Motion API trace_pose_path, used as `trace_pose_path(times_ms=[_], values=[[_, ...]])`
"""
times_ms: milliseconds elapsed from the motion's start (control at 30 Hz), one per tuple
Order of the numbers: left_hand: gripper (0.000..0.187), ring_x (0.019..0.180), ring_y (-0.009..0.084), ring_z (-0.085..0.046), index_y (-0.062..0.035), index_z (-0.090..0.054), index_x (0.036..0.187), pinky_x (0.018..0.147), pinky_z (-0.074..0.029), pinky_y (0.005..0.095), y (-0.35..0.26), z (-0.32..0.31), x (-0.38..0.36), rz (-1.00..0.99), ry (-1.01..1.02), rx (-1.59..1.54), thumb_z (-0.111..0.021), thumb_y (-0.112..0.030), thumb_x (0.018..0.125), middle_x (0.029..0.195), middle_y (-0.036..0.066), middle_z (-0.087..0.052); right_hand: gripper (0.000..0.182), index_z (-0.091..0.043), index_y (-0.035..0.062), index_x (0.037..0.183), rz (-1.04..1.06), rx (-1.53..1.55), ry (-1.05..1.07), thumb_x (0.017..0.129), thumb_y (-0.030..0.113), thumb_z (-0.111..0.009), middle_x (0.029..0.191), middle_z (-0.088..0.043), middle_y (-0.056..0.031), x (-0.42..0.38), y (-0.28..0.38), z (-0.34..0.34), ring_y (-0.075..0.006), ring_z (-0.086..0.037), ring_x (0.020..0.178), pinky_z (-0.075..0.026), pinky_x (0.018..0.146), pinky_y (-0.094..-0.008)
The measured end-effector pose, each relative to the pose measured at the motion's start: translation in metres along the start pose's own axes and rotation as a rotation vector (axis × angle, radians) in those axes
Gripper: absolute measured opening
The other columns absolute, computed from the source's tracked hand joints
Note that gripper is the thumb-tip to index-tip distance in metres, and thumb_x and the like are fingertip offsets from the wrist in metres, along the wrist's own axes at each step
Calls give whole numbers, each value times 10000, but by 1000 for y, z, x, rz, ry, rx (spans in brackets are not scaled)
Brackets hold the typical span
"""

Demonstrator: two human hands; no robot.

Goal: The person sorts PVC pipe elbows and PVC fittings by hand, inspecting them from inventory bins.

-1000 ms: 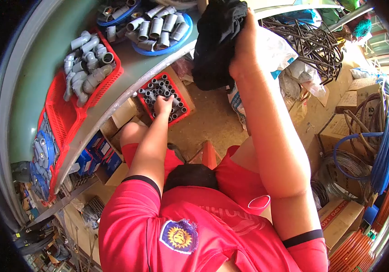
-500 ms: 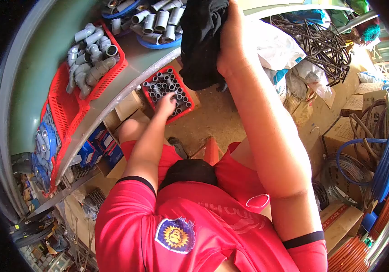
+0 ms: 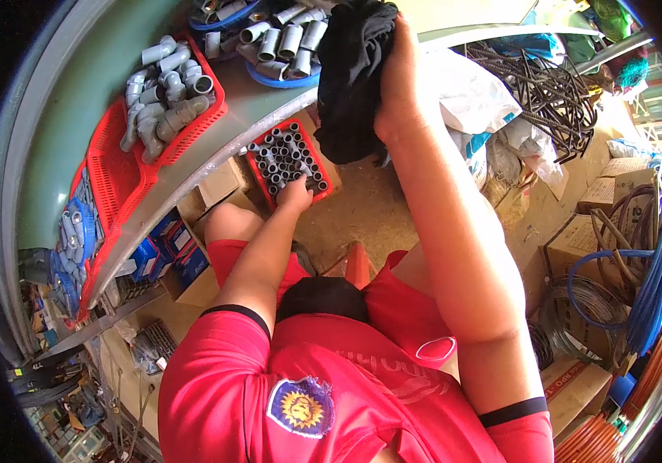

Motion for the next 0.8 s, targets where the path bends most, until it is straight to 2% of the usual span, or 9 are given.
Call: trace_pose_path(times_ms=[133,200,267,367,400,467,567,700,800], values=[[465,1091,344,-657,-181,-582,1322,903,-530,471,8,1,1,-15,-65,-93,-651,-343,891,1164,162,-689,572,-611,12,1199,-41,26,-109,988,535,-516,974,-675,-98,6,-7,4,-218,-644,832,-529,725,-347],[378,1069,342,-663,-164,-642,1227,887,-532,465,14,11,5,-6,-101,-186,-651,-340,893,1120,159,-703,567,-611,25,1195,-1,107,6,975,544,-545,980,-673,-95,1,-2,-7,-212,-642,833,-529,721,-347],[230,958,364,-681,-103,-700,951,827,-536,457,22,33,4,-14,-222,-278,-639,-319,898,965,163,-721,565,-614,42,1193,27,155,82,958,554,-578,1000,-669,-91,3,2,-13,-209,-641,840,-528,718,-346],[306,916,387,-682,-53,-695,937,796,-530,478,56,54,2,50,-396,-391,-634,-350,892,928,196,-712,566,-610,72,1207,103,123,105,915,556,-651,1024,-672,-74,15,10,-11,-214,-651,829,-534,708,-334],[313,912,388,-682,-51,-697,926,795,-528,479,69,54,0,94,-396,-406,-635,-356,890,924,198,-712,486,-625,101,1203,310,16,122,936,506,-594,1085,-696,-87,41,9,-2,-232,-670,1008,-541,907,-383],[329,904,391,-682,-45,-703,903,793,-526,482,95,40,2,172,-394,-434,-638,-367,886,917,200,-712,522,-610,97,1221,237,26,49,914,517,-654,1085,-695,-77,48,6,10,-221,-671,1005,-540,904,-368],[361,892,403,-677,-27,-705,831,797,-524,479,112,20,2,210,-400,-469,-651,-381,880,889,206,-711,513,-547,78,1257,243,105,-123,938,471,-635,1120,-657,-127,87,2,61,-254,-669,990,-550,854,-394],[370,929,376,-691,-49,-712,966,814,-533,459,84,13,-3,48,-309,-532,-679,-402,859,949,196,-721,536,-477,111,1334,333,-11,-449,941,429,-653,1215,-598,-143,30,32,63,-287,-654,992,-566,811,-433],[385,1015,355,-684,-39,-710,994,905,-523,413,40,32,-22,-162,-116,-471,-681,-397,855,1015,226,-712,559,-440,125,1372,297,57,-334,948,427,-644,1306,-560,-152,18,27,42,-312,-656,1006,-571,838,-457]])
Point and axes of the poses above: each hand's wrist, its own x-axis towards the middle knuckle, its own z-axis out of the back of the hand, y = z × x, the point moved 10 cm from there along x, towards the middle knuckle
